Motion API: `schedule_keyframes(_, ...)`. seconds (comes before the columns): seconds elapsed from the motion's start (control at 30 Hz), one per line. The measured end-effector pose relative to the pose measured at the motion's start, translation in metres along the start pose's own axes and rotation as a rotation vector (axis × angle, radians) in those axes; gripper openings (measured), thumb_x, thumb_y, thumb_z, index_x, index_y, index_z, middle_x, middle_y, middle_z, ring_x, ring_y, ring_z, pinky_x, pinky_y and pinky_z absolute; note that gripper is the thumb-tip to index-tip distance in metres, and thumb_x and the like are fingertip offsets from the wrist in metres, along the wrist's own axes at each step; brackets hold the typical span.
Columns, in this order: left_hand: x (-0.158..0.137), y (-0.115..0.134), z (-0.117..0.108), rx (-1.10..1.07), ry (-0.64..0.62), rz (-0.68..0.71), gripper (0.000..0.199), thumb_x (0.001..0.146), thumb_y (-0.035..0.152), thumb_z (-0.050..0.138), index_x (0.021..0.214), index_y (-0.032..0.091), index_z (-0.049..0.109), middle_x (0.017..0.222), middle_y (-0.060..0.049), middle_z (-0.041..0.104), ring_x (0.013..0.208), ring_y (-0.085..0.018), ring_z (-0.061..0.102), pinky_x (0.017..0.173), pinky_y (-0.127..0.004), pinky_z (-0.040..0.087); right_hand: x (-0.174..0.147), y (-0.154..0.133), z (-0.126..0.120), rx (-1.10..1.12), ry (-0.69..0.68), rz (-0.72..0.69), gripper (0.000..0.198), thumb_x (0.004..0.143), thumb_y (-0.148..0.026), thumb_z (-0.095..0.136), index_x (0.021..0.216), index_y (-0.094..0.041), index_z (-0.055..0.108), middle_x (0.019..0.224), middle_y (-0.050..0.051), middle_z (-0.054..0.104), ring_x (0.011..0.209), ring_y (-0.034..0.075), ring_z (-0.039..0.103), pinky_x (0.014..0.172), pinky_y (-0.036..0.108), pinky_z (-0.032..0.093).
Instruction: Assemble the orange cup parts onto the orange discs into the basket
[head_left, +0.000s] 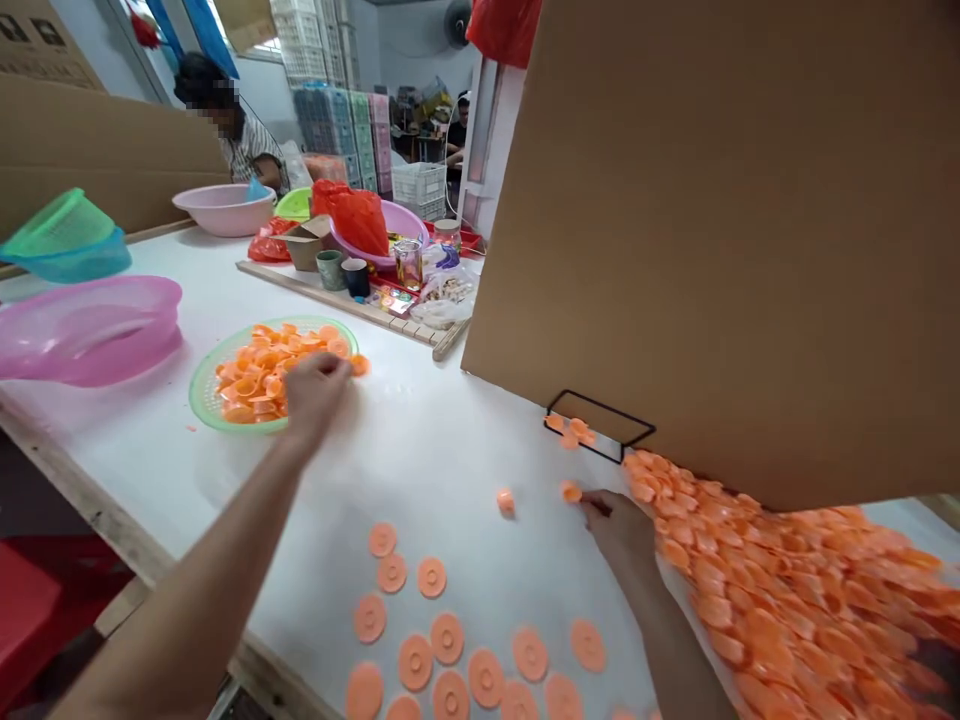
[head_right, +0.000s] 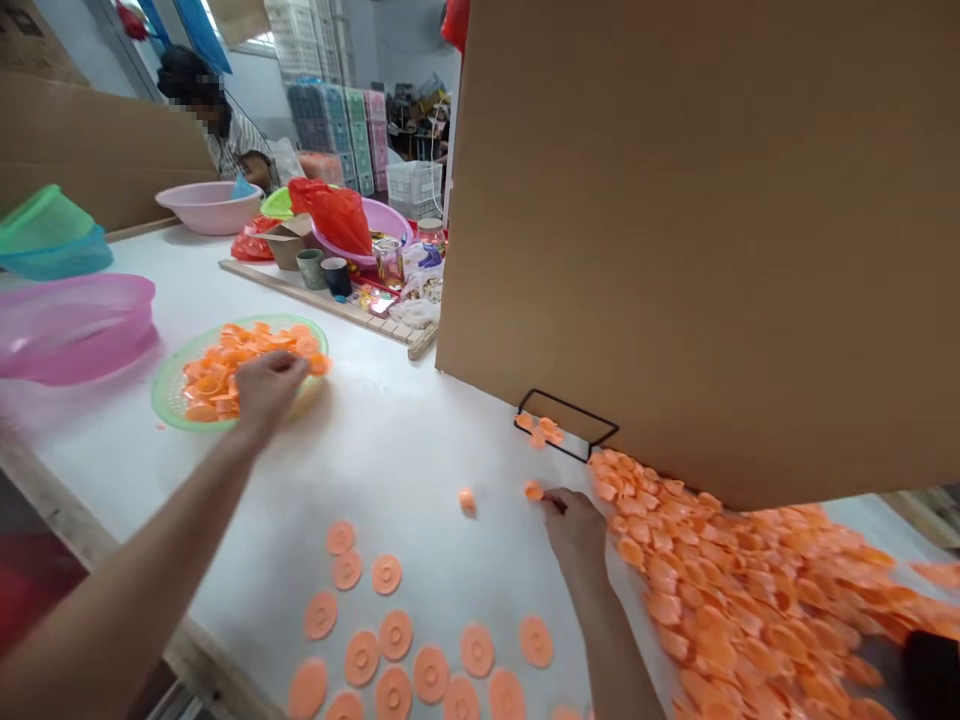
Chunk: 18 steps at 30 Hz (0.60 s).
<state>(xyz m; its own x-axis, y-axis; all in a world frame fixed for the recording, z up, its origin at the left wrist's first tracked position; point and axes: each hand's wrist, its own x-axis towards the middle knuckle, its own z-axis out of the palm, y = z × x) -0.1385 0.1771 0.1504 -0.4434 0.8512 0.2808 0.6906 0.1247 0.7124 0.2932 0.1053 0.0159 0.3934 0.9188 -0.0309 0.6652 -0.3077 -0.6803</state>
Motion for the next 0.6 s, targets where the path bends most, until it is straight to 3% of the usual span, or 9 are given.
schedule_keyframes(0.1,0.043,-0.019,-0.029,0.072,0.16,-0.127,0.031,0.075,0.025,0.057,0.096,0.007,0.071,0.082,-0.001,0.069,0.074,-0.013,0.058,0.077,-0.026,0.046,-0.016,0.0,0.004,0.012,0.042,0.026,0.022,0.066,-0.033,0.056,0.076,-0.019,0.07,0.075,0.007,0.068,0.061,0.02,0.061,0.064,0.033,0.05)
schedule_keyframes(0.17,0.034,-0.026,-0.03,0.096,0.203,-0.088,0.036,0.076,0.027,0.059,0.105,0.009,0.069,0.088,0.001,0.069,0.074,-0.01,0.056,0.082,-0.027,0.046,-0.025,-0.004,0.007,0.014,0.088,-0.002,0.029,0.067,-0.028,0.056,0.09,-0.018,0.071,0.087,0.008,0.069,0.064,0.018,0.061,0.07,0.033,0.051)
schedule_keyframes(0.2,0.019,-0.029,-0.026,0.084,0.166,-0.025,0.035,0.076,0.029,0.059,0.105,0.012,0.069,0.089,0.002,0.069,0.074,-0.009,0.056,0.082,-0.026,0.046,-0.027,-0.007,0.008,0.008,0.104,-0.02,0.034,0.068,-0.026,0.056,0.098,-0.017,0.07,0.095,0.009,0.067,0.065,0.018,0.06,0.072,0.034,0.051)
schedule_keyframes(0.27,-0.027,-0.036,-0.013,0.003,-0.07,0.141,0.027,0.076,0.036,0.06,0.094,0.018,0.071,0.085,0.004,0.069,0.071,-0.01,0.057,0.076,-0.024,0.046,-0.029,-0.014,0.011,-0.001,0.128,-0.04,0.042,0.069,-0.021,0.055,0.11,-0.018,0.068,0.104,0.01,0.063,0.067,0.016,0.059,0.077,0.035,0.051)
schedule_keyframes(0.33,-0.081,-0.045,0.003,-0.113,-0.484,0.309,0.021,0.076,0.038,0.062,0.085,0.023,0.072,0.083,0.002,0.07,0.071,-0.013,0.058,0.069,-0.024,0.046,-0.026,-0.021,0.015,-0.006,0.139,-0.039,0.045,0.07,-0.016,0.052,0.112,-0.019,0.067,0.106,0.009,0.061,0.069,0.016,0.059,0.079,0.034,0.051)
schedule_keyframes(0.4,-0.13,-0.055,0.019,-0.129,-0.787,0.453,0.019,0.075,0.033,0.062,0.091,0.027,0.072,0.092,-0.002,0.07,0.083,-0.018,0.06,0.073,-0.029,0.044,-0.022,-0.029,0.018,0.004,0.15,-0.03,0.045,0.072,-0.014,0.049,0.113,-0.02,0.066,0.107,0.009,0.059,0.075,0.017,0.06,0.08,0.032,0.05)
schedule_keyframes(0.5,-0.176,-0.062,0.037,-0.022,-0.9,0.578,0.031,0.072,0.019,0.062,0.099,0.032,0.069,0.105,-0.004,0.067,0.099,-0.024,0.057,0.079,-0.035,0.038,-0.015,-0.037,0.024,0.022,0.145,-0.003,0.037,0.076,-0.023,0.052,0.111,-0.02,0.067,0.107,0.009,0.058,0.08,0.018,0.061,0.078,0.031,0.05)
schedule_keyframes(0.6,-0.189,-0.054,0.048,0.043,-0.903,0.62,0.027,0.073,0.01,0.058,0.09,0.028,0.068,0.099,-0.003,0.065,0.095,-0.021,0.055,0.079,-0.036,0.032,-0.009,-0.044,0.03,0.041,0.09,0.006,0.023,0.074,-0.03,0.06,0.092,-0.019,0.07,0.094,0.008,0.061,0.08,0.018,0.061,0.073,0.03,0.05)
